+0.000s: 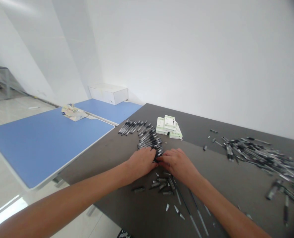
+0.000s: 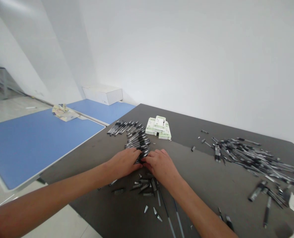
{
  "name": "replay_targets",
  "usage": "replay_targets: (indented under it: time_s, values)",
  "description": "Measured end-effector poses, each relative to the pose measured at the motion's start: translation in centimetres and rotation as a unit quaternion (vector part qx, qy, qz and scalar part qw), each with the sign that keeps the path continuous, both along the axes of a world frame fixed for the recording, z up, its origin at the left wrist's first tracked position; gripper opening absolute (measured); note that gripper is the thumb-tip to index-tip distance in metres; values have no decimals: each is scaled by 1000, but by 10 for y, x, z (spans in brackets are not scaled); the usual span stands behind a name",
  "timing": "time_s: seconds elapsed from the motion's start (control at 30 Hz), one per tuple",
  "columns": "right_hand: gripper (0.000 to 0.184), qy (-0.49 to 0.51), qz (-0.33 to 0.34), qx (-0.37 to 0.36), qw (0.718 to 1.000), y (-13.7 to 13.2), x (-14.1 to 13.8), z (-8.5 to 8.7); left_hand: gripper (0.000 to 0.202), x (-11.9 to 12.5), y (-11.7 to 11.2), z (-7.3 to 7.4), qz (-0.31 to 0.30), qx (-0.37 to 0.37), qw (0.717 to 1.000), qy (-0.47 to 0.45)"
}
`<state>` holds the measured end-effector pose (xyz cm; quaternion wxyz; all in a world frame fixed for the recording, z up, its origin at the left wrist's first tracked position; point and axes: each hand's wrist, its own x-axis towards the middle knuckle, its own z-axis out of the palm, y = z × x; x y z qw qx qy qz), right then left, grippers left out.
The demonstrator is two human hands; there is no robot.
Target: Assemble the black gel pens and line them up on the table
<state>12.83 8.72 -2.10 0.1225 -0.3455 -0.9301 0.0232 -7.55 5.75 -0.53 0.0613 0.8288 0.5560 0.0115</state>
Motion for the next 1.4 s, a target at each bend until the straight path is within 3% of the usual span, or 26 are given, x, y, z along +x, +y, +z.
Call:
replay_targets:
  time_s: [0.53, 0.73, 1.0, 1.4]
  values:
    - [17, -85, 8, -30, 996, 7, -1, 26, 40, -45, -21, -1, -15, 2, 996, -90]
    - [10, -82, 44, -49, 994, 11, -1, 28, 34, -68, -38, 2, -15, -12, 992, -122]
    - [11, -68, 87, -63, 992, 11, -4, 31, 20, -74, -64, -1, -28, -24, 988, -151]
    - [4, -39, 111, -56, 992, 13, -2, 23, 23, -84, -54, -13, -80, -44, 973, -213]
